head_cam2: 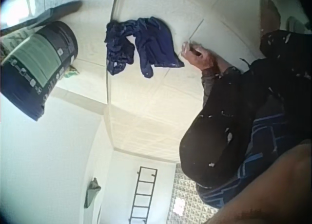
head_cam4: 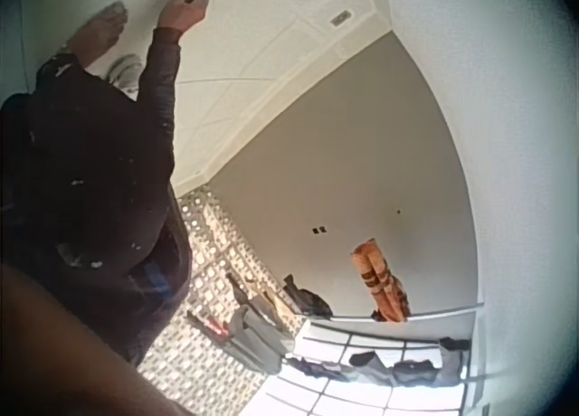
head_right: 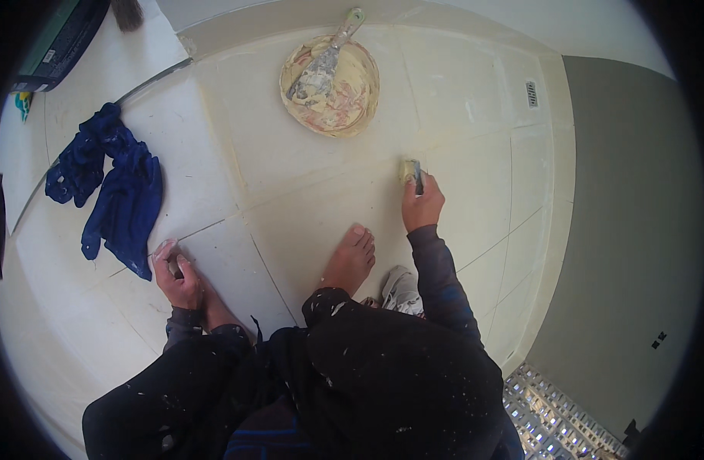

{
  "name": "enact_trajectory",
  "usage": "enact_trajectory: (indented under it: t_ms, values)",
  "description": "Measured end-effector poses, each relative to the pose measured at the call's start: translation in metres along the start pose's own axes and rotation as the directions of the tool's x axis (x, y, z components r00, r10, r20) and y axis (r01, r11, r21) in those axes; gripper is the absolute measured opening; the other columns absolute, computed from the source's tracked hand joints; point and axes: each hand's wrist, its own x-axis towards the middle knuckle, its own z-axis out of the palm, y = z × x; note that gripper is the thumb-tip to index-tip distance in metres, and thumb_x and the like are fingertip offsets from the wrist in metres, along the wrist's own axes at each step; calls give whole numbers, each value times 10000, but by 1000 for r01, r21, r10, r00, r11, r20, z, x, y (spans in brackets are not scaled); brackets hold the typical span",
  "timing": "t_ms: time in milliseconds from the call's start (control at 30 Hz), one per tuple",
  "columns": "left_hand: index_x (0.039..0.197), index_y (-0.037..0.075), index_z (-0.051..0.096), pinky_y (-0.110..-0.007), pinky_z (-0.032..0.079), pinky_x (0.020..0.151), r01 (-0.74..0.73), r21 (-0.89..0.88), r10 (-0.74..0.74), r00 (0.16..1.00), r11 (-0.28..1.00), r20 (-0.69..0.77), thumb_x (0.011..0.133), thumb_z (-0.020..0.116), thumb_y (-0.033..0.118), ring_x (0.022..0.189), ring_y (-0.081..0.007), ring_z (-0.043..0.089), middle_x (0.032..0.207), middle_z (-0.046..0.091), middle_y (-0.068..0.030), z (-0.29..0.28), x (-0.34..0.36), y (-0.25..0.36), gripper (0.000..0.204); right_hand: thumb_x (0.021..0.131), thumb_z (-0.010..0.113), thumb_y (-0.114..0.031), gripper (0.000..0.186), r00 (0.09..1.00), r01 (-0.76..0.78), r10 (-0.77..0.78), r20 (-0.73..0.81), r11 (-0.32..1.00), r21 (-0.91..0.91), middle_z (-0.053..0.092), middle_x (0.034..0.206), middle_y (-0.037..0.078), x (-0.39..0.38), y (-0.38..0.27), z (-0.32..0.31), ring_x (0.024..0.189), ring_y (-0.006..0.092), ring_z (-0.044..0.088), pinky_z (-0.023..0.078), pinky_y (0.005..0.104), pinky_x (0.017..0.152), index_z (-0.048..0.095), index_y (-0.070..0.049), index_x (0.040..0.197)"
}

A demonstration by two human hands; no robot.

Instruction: The person applies a pasty material into the gaps between floor tiles using a small handheld applicator and a putty knife, then wipes away the excess material with a cloth.

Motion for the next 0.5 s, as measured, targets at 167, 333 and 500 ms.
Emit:
enact_trajectory:
  t_ms: [167, 333, 500]
  values:
    - [1166, -5, 632, -424, 479, 1008, 28, 25, -28, 999, 999, -26, 804, 532, -69, 1128, -370, 613, 1176, 659, -192, -7, -3, -8, 381, 908, 674, -158, 257, 913, 184, -287, 290, 924, 337, 649, 935, 207, -87, -111, 56, 862, 401, 639, 519, 444, 781, 657, 3, 1108]
    - [1146, 6, 639, -438, 472, 1017, 22, 0, -22, 999, 1000, -39, 776, 533, -72, 1123, -367, 610, 1163, 666, -183, -7, -6, -5, 393, 966, 623, -109, 194, 999, -48, 46, 15, 975, 215, 706, 879, 138, -7, -55, 10, 728, 251, 670, 532, 345, 699, 686, 30, 1086]
    - [1136, 10, 639, -431, 472, 1004, 17, 14, -17, 998, 1000, -60, 764, 548, -71, 1107, -373, 608, 1150, 668, -182, -5, -2, -4, 392, 928, 646, -146, 213, 988, 123, -136, -67, 978, -169, 650, 867, 161, 10, -20, 25, 756, 348, 647, 520, 433, 696, 688, 15, 1061]
